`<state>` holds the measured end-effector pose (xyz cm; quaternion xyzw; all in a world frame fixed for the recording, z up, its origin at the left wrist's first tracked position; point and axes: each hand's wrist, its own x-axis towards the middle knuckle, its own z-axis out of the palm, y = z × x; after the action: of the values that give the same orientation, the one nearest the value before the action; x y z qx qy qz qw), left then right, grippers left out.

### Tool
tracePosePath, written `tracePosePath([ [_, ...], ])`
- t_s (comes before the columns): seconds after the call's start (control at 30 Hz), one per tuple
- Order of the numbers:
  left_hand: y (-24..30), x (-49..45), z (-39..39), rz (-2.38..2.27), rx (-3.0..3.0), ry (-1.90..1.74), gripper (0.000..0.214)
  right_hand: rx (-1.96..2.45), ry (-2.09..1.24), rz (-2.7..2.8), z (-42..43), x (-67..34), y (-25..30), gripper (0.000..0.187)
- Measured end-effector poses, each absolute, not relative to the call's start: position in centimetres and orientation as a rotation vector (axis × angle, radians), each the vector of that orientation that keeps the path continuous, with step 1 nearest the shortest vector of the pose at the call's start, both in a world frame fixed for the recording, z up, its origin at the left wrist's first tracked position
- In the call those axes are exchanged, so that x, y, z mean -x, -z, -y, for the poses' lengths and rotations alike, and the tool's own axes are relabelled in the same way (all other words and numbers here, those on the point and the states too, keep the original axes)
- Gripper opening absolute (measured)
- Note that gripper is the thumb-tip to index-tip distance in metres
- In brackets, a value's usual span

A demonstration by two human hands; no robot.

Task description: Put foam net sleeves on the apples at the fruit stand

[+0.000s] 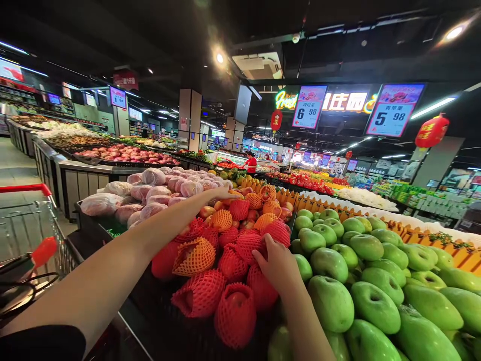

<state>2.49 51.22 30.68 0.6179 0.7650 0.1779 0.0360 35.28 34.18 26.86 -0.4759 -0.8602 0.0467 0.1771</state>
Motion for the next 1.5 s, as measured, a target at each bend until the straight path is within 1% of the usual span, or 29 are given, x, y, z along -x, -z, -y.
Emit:
tracePosePath([
  [0.07, -31.5, -2.4, -51.2, -2.317, -1.985, -0.475, 0.093, 1.342, -0.117, 2.441, -34.2, -35.3, -26.8, 0.024],
  [0.2, -32.5, -3.3, -50.4, -2.221, -2.305, -0.414, 0.1, 1.305, -0.125, 2.442, -34.4, -35.3, -26.7, 0.022],
  [0.3, -31.6, -5.1, -50.1, -2.048, -2.573, -0.237, 0.102, 1.277, -0.143, 2.437, -34.5, -35.4, -26.7, 0.02],
  [0.43, -30.0, -7.3, -50.3, -2.042, -2.66, 0.005, 0.1, 1.249, -0.167, 2.434, -34.8, -35.7, -26.6, 0.022],
  [0.67, -30.2, -8.1, -49.0, -1.913, -2.947, 0.02, 0.104, 1.24, -0.177, 2.44, -34.9, -36.0, -26.7, 0.02],
  [0.73, -30.2, -7.7, -48.5, -1.812, -3.045, -0.083, 0.103, 1.23, -0.163, 2.444, -34.9, -35.9, -26.6, 0.021],
  [0.77, -30.2, -7.4, -48.3, -1.752, -3.067, -0.19, 0.101, 1.222, -0.163, 2.443, -34.9, -36.0, -26.6, 0.02],
  [0.83, -30.3, -6.5, -47.8, -1.657, -3.043, -0.523, 0.096, 1.207, -0.171, 2.437, -35.0, -36.0, -26.4, 0.02],
  [0.9, -30.9, -5.2, -47.2, -1.655, -2.914, -0.936, 0.092, 1.194, -0.182, 2.429, -35.1, -36.0, -26.3, 0.019],
  [0.97, -31.8, -3.5, -46.6, -1.782, -2.697, -1.299, 0.091, 1.187, -0.183, 2.424, -35.2, -36.0, -26.3, 0.019],
  [1.0, -32.3, -2.6, -46.2, -1.883, -2.577, -1.417, 0.091, 1.189, -0.182, 2.423, -35.2, -36.0, -26.3, 0.019],
  [1.07, -33.3, -0.4, -45.4, -2.11, -2.378, -1.476, 0.09, 1.196, -0.176, 2.424, -35.2, -36.0, -26.2, 0.019],
  [1.1, -33.6, 0.7, -45.1, -2.212, -2.32, -1.394, 0.09, 1.199, -0.173, 2.425, -35.2, -36.0, -26.2, 0.02],
  [1.17, -33.7, 2.8, -44.3, -2.325, -2.282, -1.093, 0.091, 1.199, -0.168, 2.427, -35.2, -36.0, -26.3, 0.02],
  [1.27, -32.7, 5.0, -43.2, -2.305, -2.275, -0.664, 0.089, 1.187, -0.167, 2.434, -35.2, -36.0, -26.3, 0.02],
  [1.4, -30.8, 6.3, -41.6, -2.226, -2.209, -0.375, 0.074, 1.189, -0.173, 2.43, -35.0, -35.9, -26.3, 0.022],
  [1.5, -30.6, 6.2, -40.5, -2.178, -2.128, -0.224, 0.076, 1.193, -0.17, 2.428, -35.2, -35.8, -26.3, 0.022],
])
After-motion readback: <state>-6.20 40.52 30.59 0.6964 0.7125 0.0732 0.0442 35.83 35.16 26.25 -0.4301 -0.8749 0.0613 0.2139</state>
